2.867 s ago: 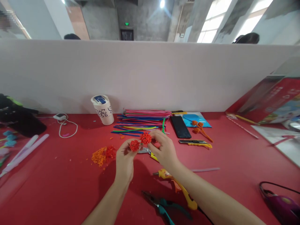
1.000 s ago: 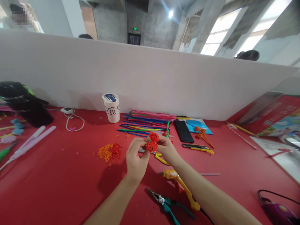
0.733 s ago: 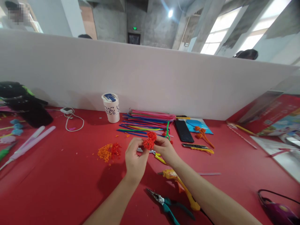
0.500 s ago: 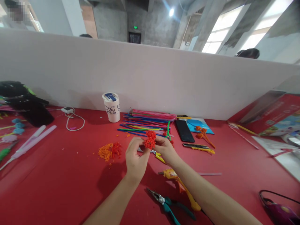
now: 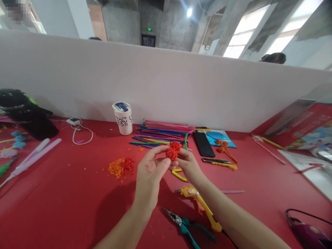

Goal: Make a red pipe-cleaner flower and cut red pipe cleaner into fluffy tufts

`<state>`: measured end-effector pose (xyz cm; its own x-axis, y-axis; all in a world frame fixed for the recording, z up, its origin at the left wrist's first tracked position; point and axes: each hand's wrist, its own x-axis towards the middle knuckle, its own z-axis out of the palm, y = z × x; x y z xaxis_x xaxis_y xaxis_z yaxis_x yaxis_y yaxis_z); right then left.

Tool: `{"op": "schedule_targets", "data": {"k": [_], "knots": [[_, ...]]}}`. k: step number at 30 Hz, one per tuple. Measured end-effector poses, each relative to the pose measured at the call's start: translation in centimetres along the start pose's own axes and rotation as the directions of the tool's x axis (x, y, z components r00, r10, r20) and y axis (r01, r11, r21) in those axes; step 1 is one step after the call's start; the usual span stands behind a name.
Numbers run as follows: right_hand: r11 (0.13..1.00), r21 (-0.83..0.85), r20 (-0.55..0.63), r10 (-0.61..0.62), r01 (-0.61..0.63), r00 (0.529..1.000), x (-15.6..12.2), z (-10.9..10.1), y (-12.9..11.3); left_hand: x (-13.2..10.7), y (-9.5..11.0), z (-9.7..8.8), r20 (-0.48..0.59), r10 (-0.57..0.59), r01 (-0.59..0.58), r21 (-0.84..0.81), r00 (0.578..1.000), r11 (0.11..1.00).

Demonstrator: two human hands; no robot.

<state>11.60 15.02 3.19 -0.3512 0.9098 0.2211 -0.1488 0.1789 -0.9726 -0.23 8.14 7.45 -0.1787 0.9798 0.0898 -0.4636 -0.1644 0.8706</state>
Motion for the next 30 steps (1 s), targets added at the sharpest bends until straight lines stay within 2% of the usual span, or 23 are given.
{"op": "schedule_targets", "data": {"k": [4,9,13,16,19,24,27,30], "knots": [[0.999,-0.051,-0.033,-0.015,0.013,0.999,-0.1,0.3,-0.2,0.2,-0.4,0.1,-0.008,0.0,-0.001,-0.015,1.0,1.0],[0.985,-0.172,-0.053,0.004,-0.013,0.999,-0.7,0.8,-0.2,0.4,-1.7,-0.3,-0.079,0.063,-0.056,0.087,0.995,0.995],[0.942,-0.329,-0.099,0.043,-0.073,0.994,-0.1,0.0,0.7,0.8,-1.6,-0.8,-0.132,0.115,-0.1,0.119,0.985,0.988],[0.85,-0.507,-0.108,0.101,-0.142,0.989,1.7,-1.4,1.8,1.0,-1.2,-1.2,-0.101,0.118,-0.103,0.143,0.988,0.984],[0.7,-0.692,-0.069,0.176,-0.174,0.982,3.6,-2.4,3.3,1.1,-0.9,-1.4,-0.04,0.086,-0.078,0.169,0.996,0.983],[0.487,-0.863,-0.02,0.23,-0.133,0.973,5.2,-2.1,5.5,0.9,-0.3,-1.2,-0.006,0.108,-0.103,0.229,0.994,0.968],[0.443,-0.892,0.007,0.211,-0.089,0.977,5.5,-1.4,5.2,0.9,0.1,-1.2,0.007,0.101,-0.1,0.235,0.995,0.967],[0.472,-0.881,0.049,0.141,-0.024,0.989,4.8,-1.1,2.8,1.2,0.4,-1.4,0.051,0.065,-0.075,0.226,0.997,0.971]]}}
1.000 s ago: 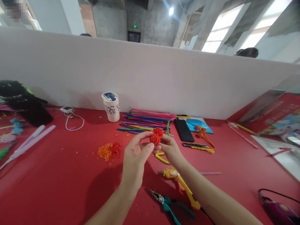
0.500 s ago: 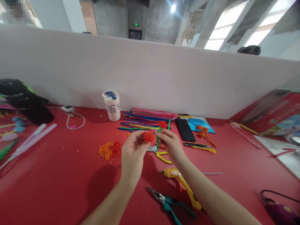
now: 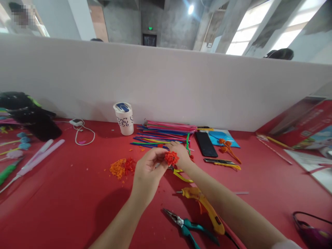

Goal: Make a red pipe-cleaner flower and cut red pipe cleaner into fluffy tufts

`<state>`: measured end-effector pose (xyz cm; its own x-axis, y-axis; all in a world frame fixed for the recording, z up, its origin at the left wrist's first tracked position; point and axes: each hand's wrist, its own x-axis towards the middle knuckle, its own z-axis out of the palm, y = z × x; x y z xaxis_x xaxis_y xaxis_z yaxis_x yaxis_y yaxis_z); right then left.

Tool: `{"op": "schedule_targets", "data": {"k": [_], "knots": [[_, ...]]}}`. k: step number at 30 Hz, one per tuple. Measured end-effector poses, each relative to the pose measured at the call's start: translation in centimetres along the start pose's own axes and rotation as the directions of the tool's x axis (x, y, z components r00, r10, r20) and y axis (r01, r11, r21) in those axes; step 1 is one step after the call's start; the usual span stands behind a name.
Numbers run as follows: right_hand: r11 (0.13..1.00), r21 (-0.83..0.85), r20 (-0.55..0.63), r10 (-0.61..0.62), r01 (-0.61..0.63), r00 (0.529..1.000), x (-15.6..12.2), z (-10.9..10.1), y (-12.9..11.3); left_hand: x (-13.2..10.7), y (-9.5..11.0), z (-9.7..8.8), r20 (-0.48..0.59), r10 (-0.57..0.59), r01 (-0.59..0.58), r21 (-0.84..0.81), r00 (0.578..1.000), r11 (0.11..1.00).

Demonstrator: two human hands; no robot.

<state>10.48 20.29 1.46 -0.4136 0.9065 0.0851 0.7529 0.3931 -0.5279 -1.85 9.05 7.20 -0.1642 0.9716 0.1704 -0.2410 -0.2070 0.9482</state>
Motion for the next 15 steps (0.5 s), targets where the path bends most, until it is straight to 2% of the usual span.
{"op": "schedule_targets", "data": {"k": [3,5,7,8,11,13,15], "knots": [[0.991,0.101,-0.035,-0.087,0.09,0.996,-2.9,-3.5,-1.6,0.2,-0.1,-0.4,0.129,-0.09,0.096,-0.046,0.988,0.994],[0.961,0.212,-0.014,-0.181,0.18,0.983,-5.6,-5.8,-2.5,0.2,-0.3,-0.7,0.227,-0.175,0.196,-0.069,0.958,0.978],[0.811,0.475,-0.036,-0.371,0.343,0.928,-8.3,-7.6,-3.3,0.0,-0.4,-0.6,0.295,-0.244,0.275,-0.068,0.924,0.959],[0.788,0.493,-0.033,-0.406,0.368,0.913,-9.5,-8.1,-3.5,-0.2,-0.4,-0.5,0.324,-0.269,0.302,-0.055,0.907,0.952],[0.818,0.382,-0.152,-0.403,0.43,0.902,-12.2,-8.5,-4.1,-0.9,-0.1,0.2,0.373,-0.311,0.343,-0.023,0.874,0.939],[0.858,0.265,-0.276,-0.37,0.44,0.887,-13.4,-8.2,-4.3,-1.6,0.3,0.8,0.342,-0.296,0.328,-0.038,0.892,0.944],[0.896,0.114,-0.409,-0.352,0.43,0.842,-14.3,-7.7,-4.5,-2.5,0.7,1.4,0.317,-0.263,0.305,-0.09,0.911,0.948]]}}
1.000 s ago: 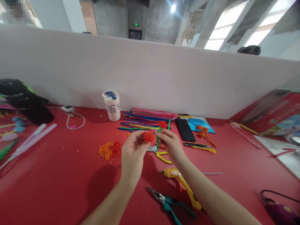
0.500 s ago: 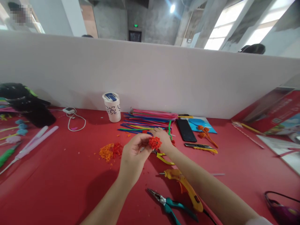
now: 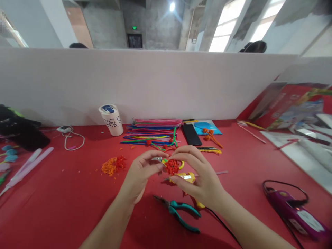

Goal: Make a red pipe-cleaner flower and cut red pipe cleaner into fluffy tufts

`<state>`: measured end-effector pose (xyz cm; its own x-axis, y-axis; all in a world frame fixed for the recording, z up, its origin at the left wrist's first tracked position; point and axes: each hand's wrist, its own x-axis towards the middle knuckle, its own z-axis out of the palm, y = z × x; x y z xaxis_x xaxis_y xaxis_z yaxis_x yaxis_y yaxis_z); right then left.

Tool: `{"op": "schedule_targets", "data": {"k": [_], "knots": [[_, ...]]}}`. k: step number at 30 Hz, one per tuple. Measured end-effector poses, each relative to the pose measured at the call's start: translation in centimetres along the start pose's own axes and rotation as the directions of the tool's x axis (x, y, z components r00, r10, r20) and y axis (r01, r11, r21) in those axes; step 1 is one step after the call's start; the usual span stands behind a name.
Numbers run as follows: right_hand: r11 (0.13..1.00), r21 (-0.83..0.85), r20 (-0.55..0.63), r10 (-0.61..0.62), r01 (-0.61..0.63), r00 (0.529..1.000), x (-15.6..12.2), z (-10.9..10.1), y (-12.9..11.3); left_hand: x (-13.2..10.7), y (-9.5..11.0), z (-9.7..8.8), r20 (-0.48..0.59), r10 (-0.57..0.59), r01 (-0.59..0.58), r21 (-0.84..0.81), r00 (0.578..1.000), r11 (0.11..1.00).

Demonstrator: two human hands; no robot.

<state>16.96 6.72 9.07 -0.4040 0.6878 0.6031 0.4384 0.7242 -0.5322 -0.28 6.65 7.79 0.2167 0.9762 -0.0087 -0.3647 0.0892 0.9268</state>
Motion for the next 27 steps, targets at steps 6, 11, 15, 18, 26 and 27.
{"op": "schedule_targets", "data": {"k": [6,11,15,18,26,27], "knots": [[0.954,-0.295,-0.172,-0.11,0.056,0.979,-2.2,0.7,-1.5,-2.9,-1.5,2.6,-0.033,0.006,-0.01,-0.125,0.999,0.992],[0.974,-0.197,-0.124,0.089,-0.112,0.988,-5.0,0.7,-1.6,-4.2,-1.9,2.5,-0.096,-0.01,-0.003,-0.141,0.995,0.99],[0.931,-0.33,0.269,0.248,-0.153,0.931,-8.8,2.2,-0.6,-4.8,-1.5,1.1,-0.153,-0.028,0.015,-0.085,0.988,0.996],[0.869,-0.479,0.341,0.311,-0.121,0.887,-11.1,4.2,-0.1,-5.3,-1.6,0.6,-0.149,-0.075,0.059,-0.105,0.986,0.993],[0.845,-0.518,0.325,0.336,-0.13,0.884,-12.0,5.6,0.4,-6.5,-1.6,0.9,-0.138,-0.055,0.048,-0.051,0.989,0.998],[0.865,-0.466,0.309,0.354,-0.184,0.883,-12.1,5.4,0.4,-6.6,-1.5,0.9,-0.146,-0.043,0.036,-0.054,0.988,0.998]]}}
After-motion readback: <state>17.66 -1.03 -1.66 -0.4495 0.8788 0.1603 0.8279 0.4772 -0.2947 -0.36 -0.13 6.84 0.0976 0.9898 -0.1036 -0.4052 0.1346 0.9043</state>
